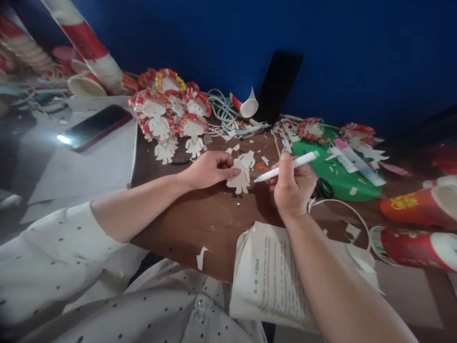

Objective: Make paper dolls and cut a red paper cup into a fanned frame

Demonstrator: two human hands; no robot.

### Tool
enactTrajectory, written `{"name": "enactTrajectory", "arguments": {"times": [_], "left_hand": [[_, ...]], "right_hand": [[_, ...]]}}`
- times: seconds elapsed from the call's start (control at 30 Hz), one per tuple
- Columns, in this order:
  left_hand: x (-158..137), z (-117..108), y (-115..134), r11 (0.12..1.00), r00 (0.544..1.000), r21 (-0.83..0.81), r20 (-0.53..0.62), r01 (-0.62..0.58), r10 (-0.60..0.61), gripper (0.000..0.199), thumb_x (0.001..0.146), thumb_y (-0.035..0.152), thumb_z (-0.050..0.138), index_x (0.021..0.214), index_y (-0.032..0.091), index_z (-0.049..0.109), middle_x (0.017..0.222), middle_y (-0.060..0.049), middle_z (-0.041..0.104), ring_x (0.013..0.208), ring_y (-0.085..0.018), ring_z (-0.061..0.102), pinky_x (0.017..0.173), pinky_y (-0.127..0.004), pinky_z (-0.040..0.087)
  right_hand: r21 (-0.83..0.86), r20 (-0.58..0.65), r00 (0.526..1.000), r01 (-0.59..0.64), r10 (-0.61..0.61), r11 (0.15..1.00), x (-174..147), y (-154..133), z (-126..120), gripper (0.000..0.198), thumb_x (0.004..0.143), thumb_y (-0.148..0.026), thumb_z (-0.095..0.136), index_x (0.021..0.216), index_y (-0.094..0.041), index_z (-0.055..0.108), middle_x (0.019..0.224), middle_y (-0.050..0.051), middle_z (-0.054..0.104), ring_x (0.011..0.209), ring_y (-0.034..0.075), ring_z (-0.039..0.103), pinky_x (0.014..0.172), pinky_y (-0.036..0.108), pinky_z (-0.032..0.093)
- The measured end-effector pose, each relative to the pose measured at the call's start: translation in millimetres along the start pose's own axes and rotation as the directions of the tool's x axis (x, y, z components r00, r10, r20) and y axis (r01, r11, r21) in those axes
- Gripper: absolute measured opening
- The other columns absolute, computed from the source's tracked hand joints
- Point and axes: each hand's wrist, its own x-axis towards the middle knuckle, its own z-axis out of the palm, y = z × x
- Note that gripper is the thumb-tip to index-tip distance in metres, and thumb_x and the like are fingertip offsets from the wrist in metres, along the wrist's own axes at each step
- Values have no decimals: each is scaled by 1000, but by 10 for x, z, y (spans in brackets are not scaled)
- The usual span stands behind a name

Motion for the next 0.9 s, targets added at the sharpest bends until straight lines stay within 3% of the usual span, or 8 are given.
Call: {"name": "enactTrajectory", "arguments": {"times": [0.23,0.43,0.6,0.73,0.9], "left_hand": [[-1,-9,-17,999,996,-49,-88,-8,3,28,77,40,59,65,17,48,62,3,47,59,-9,40,57,-23,35],[17,-4,-50,997,991,-71,-133,-14,4,27,78,42,60,72,17,51,63,3,49,58,-8,41,56,-22,36],[18,8,-74,991,990,-129,-142,-44,25,25,79,40,59,79,15,55,67,2,54,59,-8,44,59,-22,38],[15,6,-61,991,989,-116,-138,-66,49,25,79,39,59,81,15,58,70,1,57,61,-9,47,60,-22,40],[-7,11,-25,994,990,-83,-123,-76,66,24,80,38,59,84,15,62,75,-1,62,64,-9,51,62,-22,41]], "right_hand": [[66,68,993,-104,99,992,-10,58,17,38,82,-51,58,59,-21,54,41,-5,45,32,11,42,33,24,31],[18,258,958,-138,129,990,-37,-50,-24,36,75,-46,68,56,-20,51,41,-6,44,34,8,39,34,22,31],[14,295,942,-172,161,985,-25,-36,-26,31,75,-47,67,66,-19,59,40,-7,43,33,8,38,34,21,30],[53,355,909,-255,220,966,-17,-17,-28,31,73,-49,68,77,-18,65,42,-6,45,33,8,38,31,21,29],[-27,462,860,-230,217,973,-58,-73,-17,29,70,-44,71,80,-16,67,46,-5,52,32,8,40,32,21,30]]}}
